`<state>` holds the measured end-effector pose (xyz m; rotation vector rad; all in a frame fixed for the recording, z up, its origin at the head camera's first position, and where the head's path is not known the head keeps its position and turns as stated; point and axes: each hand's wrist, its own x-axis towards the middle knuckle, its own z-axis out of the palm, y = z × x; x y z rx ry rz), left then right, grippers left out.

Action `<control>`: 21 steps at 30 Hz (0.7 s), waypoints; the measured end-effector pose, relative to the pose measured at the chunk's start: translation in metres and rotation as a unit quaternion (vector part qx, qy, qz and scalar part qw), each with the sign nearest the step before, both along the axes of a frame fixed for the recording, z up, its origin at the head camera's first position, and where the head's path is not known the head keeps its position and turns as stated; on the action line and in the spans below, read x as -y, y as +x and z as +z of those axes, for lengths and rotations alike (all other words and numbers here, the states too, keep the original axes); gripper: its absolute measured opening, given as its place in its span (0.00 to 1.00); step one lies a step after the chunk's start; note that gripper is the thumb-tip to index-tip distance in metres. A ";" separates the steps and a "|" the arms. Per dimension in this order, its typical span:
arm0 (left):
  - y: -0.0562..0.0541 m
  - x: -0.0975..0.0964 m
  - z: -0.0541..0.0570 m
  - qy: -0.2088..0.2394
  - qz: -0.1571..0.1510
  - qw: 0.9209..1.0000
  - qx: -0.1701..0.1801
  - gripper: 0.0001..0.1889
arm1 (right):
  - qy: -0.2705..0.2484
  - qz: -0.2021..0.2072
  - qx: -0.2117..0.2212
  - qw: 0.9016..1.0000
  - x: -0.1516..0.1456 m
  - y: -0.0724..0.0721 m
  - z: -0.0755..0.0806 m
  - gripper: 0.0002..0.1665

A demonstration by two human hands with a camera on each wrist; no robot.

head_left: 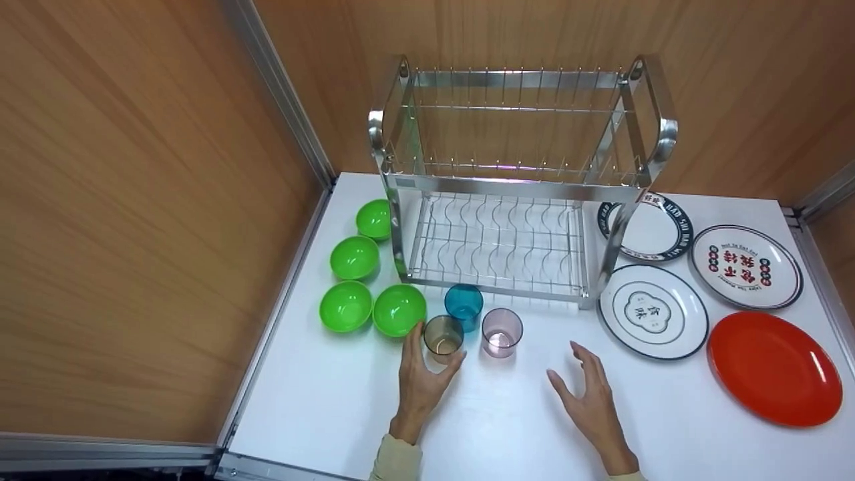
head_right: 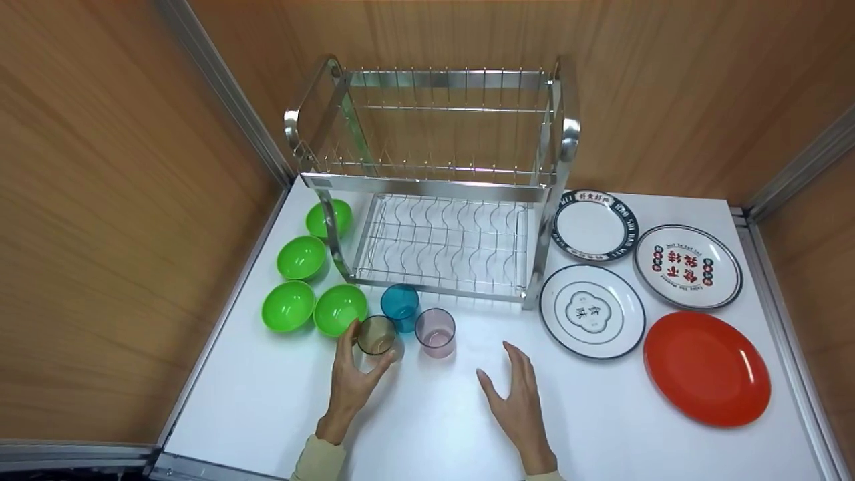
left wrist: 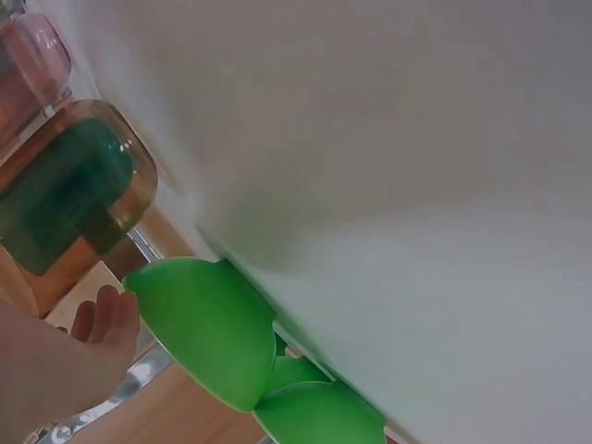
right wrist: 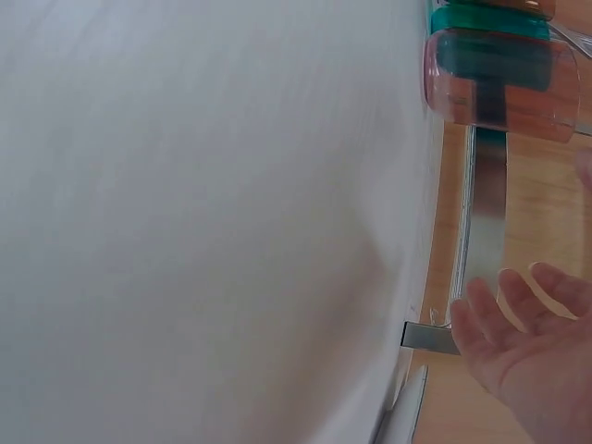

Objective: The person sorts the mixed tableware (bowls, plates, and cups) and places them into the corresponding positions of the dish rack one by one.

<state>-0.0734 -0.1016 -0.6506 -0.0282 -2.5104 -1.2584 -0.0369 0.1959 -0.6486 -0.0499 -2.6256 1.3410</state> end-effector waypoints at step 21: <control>0.003 -0.018 0.014 0.074 -0.012 0.997 -0.023 0.45 | -0.038 0.005 -0.023 0.999 0.015 -0.004 0.000 0.37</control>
